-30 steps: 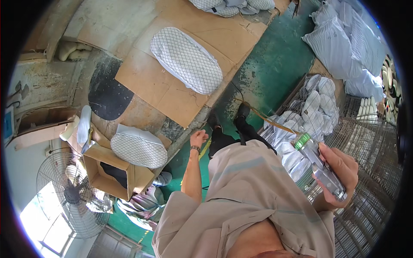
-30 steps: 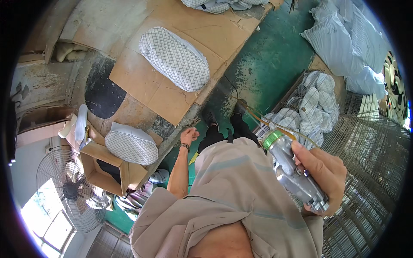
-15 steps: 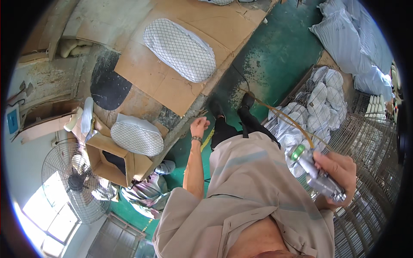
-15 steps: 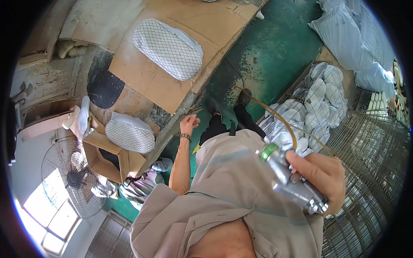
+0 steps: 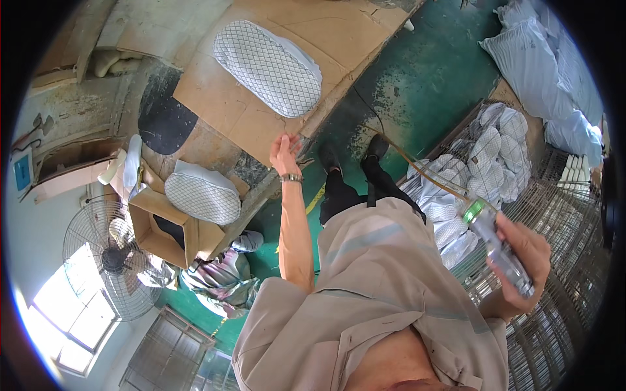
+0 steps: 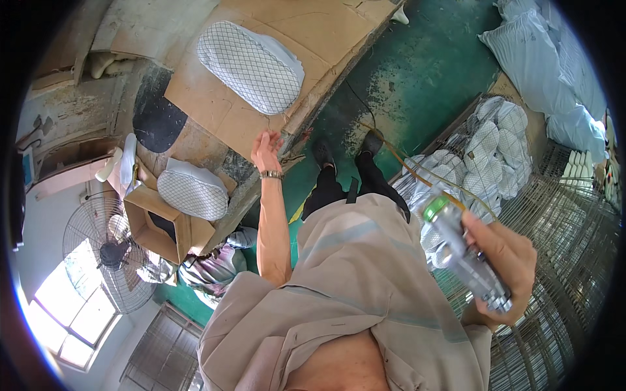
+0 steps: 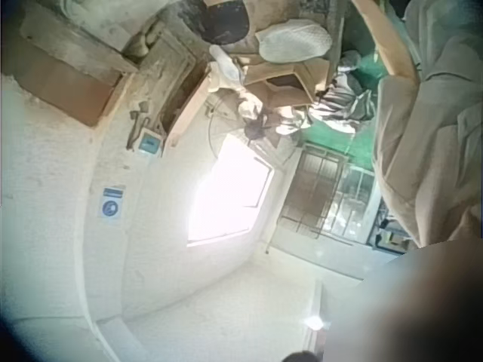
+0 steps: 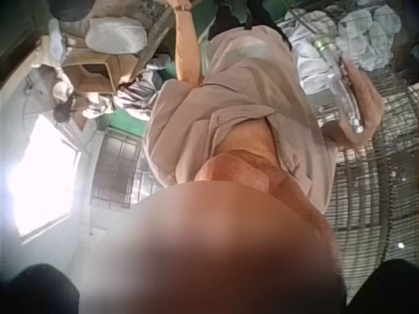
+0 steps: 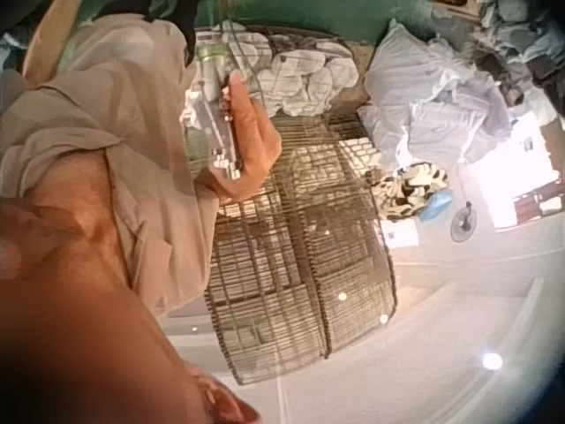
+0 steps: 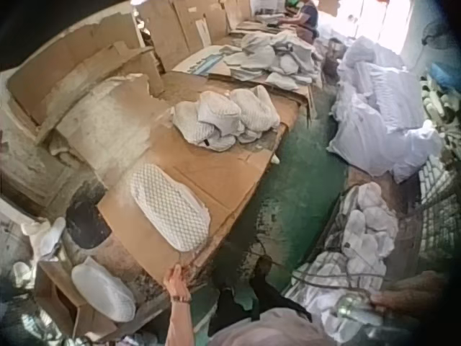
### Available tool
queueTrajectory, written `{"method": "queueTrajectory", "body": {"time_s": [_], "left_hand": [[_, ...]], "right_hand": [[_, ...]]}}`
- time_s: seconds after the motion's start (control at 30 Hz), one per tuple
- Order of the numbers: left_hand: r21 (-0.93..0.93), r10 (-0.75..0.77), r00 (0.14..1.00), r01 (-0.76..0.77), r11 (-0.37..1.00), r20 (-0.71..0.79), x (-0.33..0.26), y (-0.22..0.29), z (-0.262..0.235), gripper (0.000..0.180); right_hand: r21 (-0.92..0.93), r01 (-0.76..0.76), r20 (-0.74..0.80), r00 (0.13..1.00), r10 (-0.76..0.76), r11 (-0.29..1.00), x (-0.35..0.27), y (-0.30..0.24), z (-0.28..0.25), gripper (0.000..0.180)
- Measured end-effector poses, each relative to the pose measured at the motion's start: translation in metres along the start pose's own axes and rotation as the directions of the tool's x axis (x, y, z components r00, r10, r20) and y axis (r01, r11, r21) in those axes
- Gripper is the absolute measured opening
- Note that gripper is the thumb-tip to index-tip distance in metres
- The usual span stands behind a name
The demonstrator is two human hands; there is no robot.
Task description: Applying adhesive to white mesh pads using an industrial spray gun in a factory environment.
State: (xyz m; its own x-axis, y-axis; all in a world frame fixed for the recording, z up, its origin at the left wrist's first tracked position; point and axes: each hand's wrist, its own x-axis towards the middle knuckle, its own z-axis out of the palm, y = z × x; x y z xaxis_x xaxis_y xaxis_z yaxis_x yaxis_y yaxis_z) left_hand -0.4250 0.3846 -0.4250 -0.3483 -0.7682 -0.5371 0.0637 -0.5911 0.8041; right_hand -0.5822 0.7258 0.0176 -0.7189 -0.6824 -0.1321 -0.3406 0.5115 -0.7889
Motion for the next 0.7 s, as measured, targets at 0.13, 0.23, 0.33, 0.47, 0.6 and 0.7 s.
{"method": "queueTrajectory", "body": {"time_s": [0.13, 0.23, 0.33, 0.47, 0.6, 0.7], "left_hand": [[0.03, 0.004, 1.0, -0.004, 1.0, -0.006, 0.019, 0.008, 0.028, 0.028], [0.064, -0.01, 1.0, 0.009, 0.998, 0.002, 0.028, 0.01, 0.039, 0.028], [0.103, -0.025, 0.999, 0.029, 0.994, -0.041, 0.031, 0.012, 0.04, 0.027], [0.119, -0.006, 1.0, 0.007, 0.993, -0.007, 0.032, 0.015, 0.037, 0.027], [0.171, 0.034, 0.998, -0.025, 0.985, -0.05, 0.031, 0.018, 0.039, 0.029], [0.179, 0.053, 0.995, -0.037, 0.983, -0.085, 0.031, 0.02, 0.042, 0.03]], "right_hand": [[0.012, 0.138, 0.022, 0.99, -0.138, 0.99, 0.019, 0.007, -0.009, 0.059], [-0.014, 0.221, -0.01, 0.975, -0.221, 0.975, 0.032, 0.01, -0.015, 0.059], [-0.009, 0.264, 0.032, 0.964, -0.263, 0.965, 0.035, 0.009, -0.024, 0.06], [-0.143, 0.114, -0.054, 0.991, -0.123, 0.983, 0.033, 0.015, -0.038, 0.058], [-0.08, 0.23, 0.05, 0.973, -0.226, 0.97, 0.035, 0.033, -0.054, 0.059], [0.007, 0.224, 0.056, 0.973, -0.224, 0.975, 0.035, 0.044, -0.065, 0.058]]}}
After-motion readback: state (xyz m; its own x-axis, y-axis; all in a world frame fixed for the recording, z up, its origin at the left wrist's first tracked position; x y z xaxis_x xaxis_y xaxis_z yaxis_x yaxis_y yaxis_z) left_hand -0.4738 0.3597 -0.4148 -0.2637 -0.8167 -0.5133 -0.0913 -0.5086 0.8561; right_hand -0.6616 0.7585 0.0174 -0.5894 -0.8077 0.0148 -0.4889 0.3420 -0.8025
